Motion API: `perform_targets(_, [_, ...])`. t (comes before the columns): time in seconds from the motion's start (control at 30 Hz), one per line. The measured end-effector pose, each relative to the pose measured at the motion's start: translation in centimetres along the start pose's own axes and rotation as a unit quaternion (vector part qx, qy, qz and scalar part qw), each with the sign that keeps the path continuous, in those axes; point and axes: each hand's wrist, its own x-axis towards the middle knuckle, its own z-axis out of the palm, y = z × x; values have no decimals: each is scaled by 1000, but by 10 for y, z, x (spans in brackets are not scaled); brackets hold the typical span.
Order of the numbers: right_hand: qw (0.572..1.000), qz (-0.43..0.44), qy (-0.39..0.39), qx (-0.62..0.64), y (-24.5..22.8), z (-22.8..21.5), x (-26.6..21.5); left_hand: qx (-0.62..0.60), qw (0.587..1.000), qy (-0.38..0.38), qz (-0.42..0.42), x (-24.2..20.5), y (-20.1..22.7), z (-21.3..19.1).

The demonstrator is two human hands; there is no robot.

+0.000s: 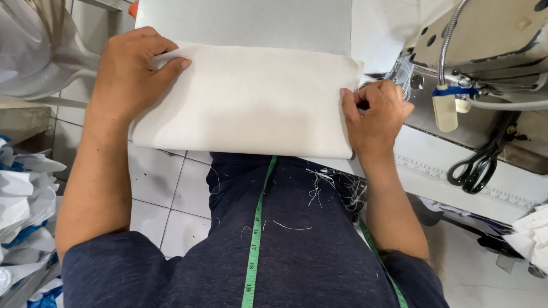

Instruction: Folding, trimming, and sewing small white fabric pieces at an industrial sewing station.

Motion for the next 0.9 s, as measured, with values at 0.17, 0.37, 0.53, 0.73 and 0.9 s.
perform_targets(0.17, [999,-24,-16,28,-6,-9,5,8,1000,8,-5,-1,-2,-11])
perform_targets(0.37, [996,-91,-13,-8,-7,-10,1,149,981,79,92,-22,-12,-11])
perform_targets(0.53, [994,-87,-61,-9,-2,-20,-2,198,972,56,115,-40,-11,-9])
perform_targets(0.73, [992,-83,-98,-5,-2,-26,-3,252,961,33,104,-48,13,-15])
perform_targets(0.9, [989,-132,-71,-8,10,-23,-7,197,969,49,142,-21,59,47])
